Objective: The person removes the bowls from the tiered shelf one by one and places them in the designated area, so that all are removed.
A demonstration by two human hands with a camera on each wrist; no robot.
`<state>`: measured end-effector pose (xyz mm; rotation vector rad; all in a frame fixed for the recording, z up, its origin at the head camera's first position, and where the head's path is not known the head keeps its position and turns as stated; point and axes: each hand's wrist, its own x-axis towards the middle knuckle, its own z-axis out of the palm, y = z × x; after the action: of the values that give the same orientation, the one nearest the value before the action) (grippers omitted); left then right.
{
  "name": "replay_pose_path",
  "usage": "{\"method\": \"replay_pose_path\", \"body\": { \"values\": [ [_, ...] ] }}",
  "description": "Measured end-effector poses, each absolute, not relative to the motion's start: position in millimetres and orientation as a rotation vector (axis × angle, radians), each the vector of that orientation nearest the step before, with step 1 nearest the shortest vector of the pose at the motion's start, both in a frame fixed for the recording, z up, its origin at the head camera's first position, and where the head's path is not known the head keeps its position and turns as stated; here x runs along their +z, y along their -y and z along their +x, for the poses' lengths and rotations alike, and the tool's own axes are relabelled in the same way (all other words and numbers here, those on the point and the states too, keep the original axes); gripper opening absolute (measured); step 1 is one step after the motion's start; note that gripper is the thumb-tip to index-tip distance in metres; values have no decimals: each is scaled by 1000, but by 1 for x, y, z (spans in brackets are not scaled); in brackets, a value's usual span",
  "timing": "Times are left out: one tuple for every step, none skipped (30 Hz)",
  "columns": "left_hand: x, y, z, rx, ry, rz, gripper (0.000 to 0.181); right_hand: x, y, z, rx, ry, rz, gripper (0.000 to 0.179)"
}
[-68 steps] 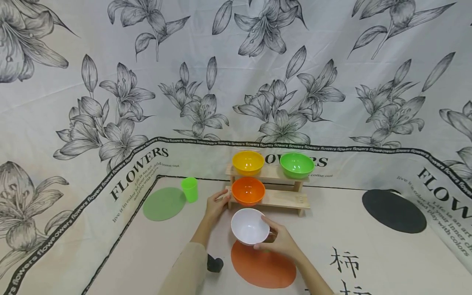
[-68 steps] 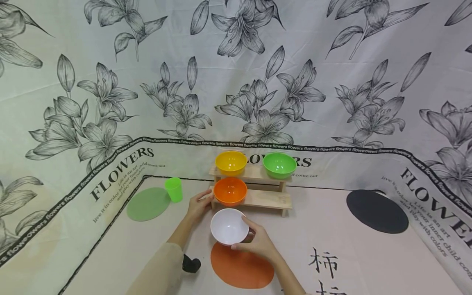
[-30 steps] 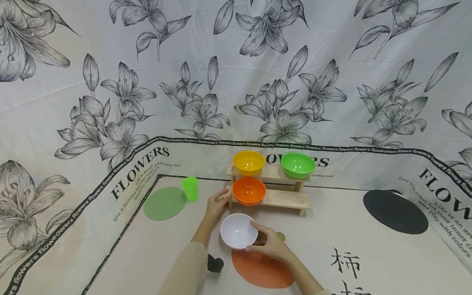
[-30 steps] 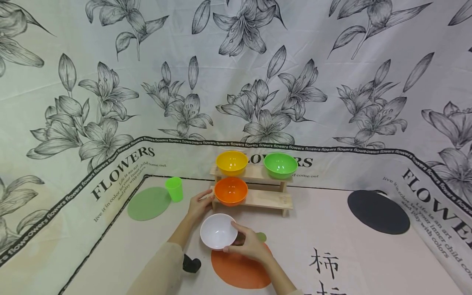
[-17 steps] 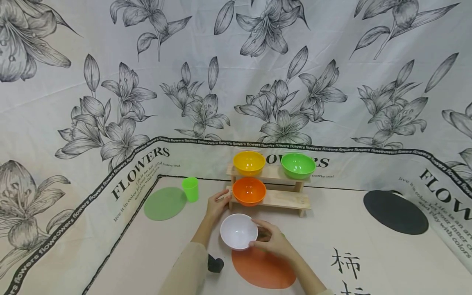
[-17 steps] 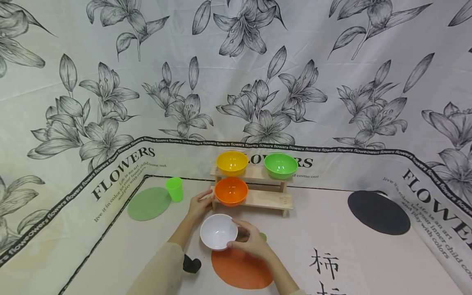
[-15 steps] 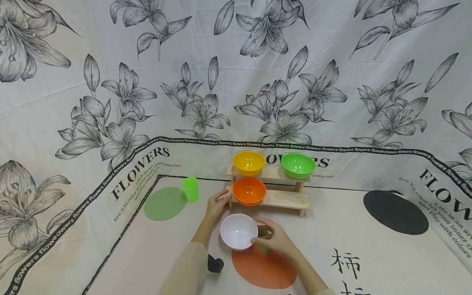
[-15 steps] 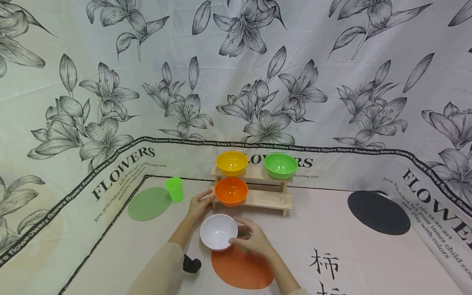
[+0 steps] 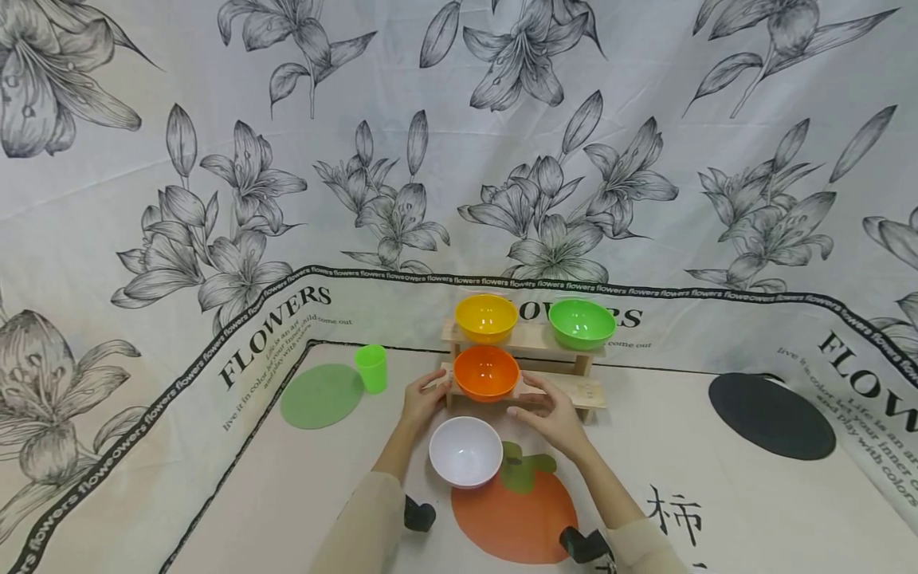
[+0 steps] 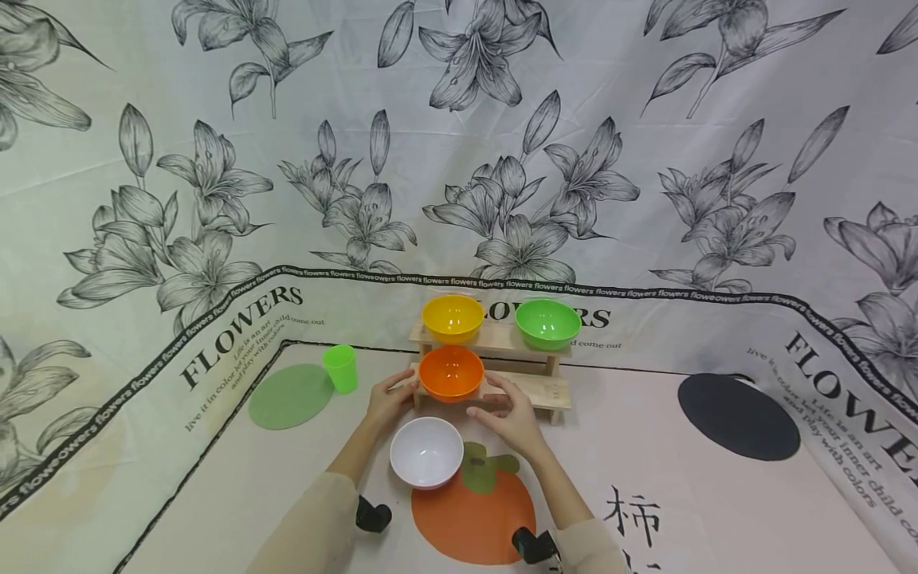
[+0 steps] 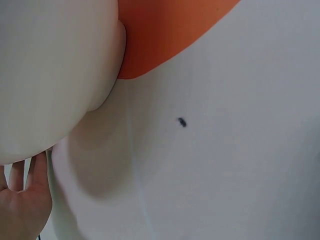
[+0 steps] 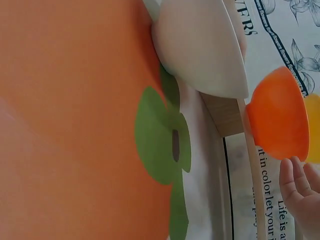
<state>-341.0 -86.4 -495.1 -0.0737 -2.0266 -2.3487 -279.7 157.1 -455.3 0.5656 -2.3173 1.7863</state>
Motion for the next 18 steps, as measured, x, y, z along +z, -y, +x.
{"method": "replay_pose_path", "body": {
  "values": [
    [-498,86,-343,-2348,2024,-73,39,-455,-157,-282,1803,2311,540,65],
    [-501,86,-345,-2348,2022,-66,39,-454,-158,-285,1818,2302,520,65],
    [-504,86,-347,-2344,2023,-59,39,-454,-158,-288,1831,2299,498,65],
    [-507,86,-349,-2338,2024,-55,39,-454,-158,-290,1843,2294,484,66],
    [-509,86,-350,-2327,2030,-54,39,-454,-159,-293,1851,2289,474,66],
    [-511,86,-351,-2321,2031,-48,39,-454,-159,-295,1854,2287,465,67],
    [-512,86,-352,-2316,2033,-42,39,-454,-159,-296,1851,2288,461,67],
    [-513,86,-353,-2312,2034,-39,39,-454,-159,-298,1860,2286,451,67],
    [-514,86,-353,-2310,2033,-35,39,-454,-159,-300,1867,2286,445,68],
    [-514,86,-354,-2312,2029,-33,40,-455,-159,-302,1872,2288,439,69],
    [-515,86,-354,-2312,2025,-34,40,-455,-159,-304,1877,2292,434,70],
    [-515,86,-355,-2317,2019,-34,40,-455,-159,-306,1883,2297,428,70],
    [-515,86,-355,-2323,2013,-36,40,-456,-159,-308,1894,2299,425,71],
    [-515,86,-355,-2326,2009,-42,40,-457,-159,-310,1911,2298,418,72],
    [-516,86,-355,-2334,2002,-42,40,-457,-158,-312,1920,2301,420,72],
    [-516,86,-355,-2339,2000,-45,40,-458,-158,-313,1928,2303,424,72],
    [-515,86,-355,-2342,1998,-51,40,-459,-158,-315,1935,2306,432,73],
    [-515,86,-355,-2348,1995,-56,39,-460,-157,-316,1947,2303,439,73]
  ]
}}
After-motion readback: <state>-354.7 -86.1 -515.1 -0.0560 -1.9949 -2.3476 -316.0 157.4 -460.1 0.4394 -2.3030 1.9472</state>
